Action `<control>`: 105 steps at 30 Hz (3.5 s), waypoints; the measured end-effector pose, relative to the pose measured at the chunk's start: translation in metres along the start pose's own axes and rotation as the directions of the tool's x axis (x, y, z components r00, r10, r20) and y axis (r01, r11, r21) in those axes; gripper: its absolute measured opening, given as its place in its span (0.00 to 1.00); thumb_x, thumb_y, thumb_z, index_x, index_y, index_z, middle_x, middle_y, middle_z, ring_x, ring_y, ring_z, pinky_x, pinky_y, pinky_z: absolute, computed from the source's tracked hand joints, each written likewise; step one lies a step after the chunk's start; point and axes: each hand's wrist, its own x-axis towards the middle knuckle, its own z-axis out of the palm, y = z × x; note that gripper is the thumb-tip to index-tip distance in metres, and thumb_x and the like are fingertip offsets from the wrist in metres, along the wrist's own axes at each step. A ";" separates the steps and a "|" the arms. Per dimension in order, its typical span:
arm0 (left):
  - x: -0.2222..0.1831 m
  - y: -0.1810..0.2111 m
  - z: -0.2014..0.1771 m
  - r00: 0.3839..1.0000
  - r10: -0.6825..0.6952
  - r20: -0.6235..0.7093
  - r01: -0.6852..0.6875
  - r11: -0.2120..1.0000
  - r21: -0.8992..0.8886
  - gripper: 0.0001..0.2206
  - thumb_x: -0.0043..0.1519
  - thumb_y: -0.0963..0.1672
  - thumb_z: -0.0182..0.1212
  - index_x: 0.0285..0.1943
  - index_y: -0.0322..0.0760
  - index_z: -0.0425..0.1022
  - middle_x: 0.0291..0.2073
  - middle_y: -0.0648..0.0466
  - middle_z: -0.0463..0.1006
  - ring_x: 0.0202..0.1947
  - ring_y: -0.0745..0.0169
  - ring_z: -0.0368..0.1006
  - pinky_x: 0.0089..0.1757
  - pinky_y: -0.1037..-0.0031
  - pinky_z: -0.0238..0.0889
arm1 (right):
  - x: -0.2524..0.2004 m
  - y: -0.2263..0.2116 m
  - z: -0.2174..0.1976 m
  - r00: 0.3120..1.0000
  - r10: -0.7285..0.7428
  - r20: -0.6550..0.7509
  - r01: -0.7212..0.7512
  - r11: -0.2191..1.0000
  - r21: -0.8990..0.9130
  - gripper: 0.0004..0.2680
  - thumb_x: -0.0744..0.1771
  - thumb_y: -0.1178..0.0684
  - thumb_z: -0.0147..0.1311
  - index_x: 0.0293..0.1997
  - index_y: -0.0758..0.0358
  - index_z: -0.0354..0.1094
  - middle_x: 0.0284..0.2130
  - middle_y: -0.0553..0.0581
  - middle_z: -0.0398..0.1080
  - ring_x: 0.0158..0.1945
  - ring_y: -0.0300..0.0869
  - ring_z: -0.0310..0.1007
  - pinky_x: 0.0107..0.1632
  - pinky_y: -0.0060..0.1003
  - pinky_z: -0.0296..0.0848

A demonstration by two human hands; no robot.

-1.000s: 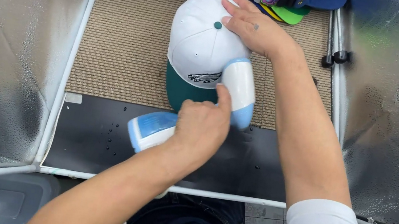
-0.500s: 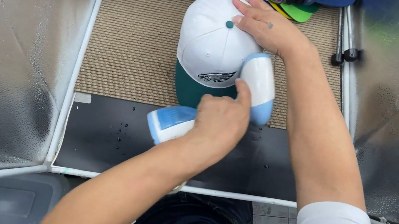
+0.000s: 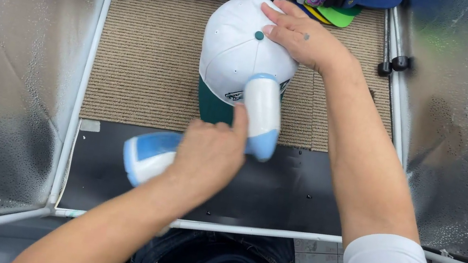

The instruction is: Steaming and brushing a baseball cap to clean and reshape it.

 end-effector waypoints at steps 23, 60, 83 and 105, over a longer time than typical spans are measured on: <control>-0.006 -0.099 -0.014 0.933 0.029 0.358 0.069 0.964 -0.257 0.25 0.50 0.51 0.65 0.54 0.41 0.65 0.38 0.49 0.82 0.40 0.37 0.77 0.42 0.49 0.63 | -0.014 -0.016 -0.003 0.998 0.062 -0.006 -0.062 0.995 0.076 0.24 0.68 0.38 0.42 0.74 0.45 0.55 0.77 0.49 0.42 0.79 0.38 0.37 0.73 0.39 0.39; -0.004 -0.126 0.071 0.611 -0.020 0.792 0.522 -0.741 -0.422 0.23 0.60 0.57 0.65 0.37 0.36 0.70 0.17 0.47 0.75 0.18 0.51 0.79 0.24 0.63 0.78 | 0.020 0.021 0.033 0.886 -0.159 -0.435 0.238 0.962 0.133 0.11 0.67 0.45 0.60 0.52 0.53 0.74 0.57 0.60 0.69 0.64 0.59 0.66 0.66 0.55 0.64; 0.045 -0.143 -0.062 0.740 -0.250 0.624 0.671 0.226 -0.706 0.31 0.51 0.48 0.70 0.60 0.23 0.65 0.35 0.37 0.78 0.39 0.36 0.80 0.42 0.47 0.73 | 0.030 0.027 0.055 0.804 -0.047 -0.593 0.082 0.996 0.031 0.09 0.66 0.41 0.53 0.48 0.40 0.78 0.51 0.46 0.73 0.57 0.47 0.73 0.61 0.46 0.71; 0.143 -0.140 -0.140 0.556 -0.147 0.818 0.376 0.922 -0.090 0.19 0.45 0.41 0.65 0.48 0.37 0.78 0.42 0.44 0.78 0.41 0.44 0.70 0.40 0.55 0.63 | -0.074 -0.019 0.106 0.828 -0.004 -0.561 0.078 0.991 0.109 0.39 0.64 0.28 0.55 0.76 0.65 0.40 0.76 0.63 0.37 0.79 0.57 0.39 0.68 0.61 0.59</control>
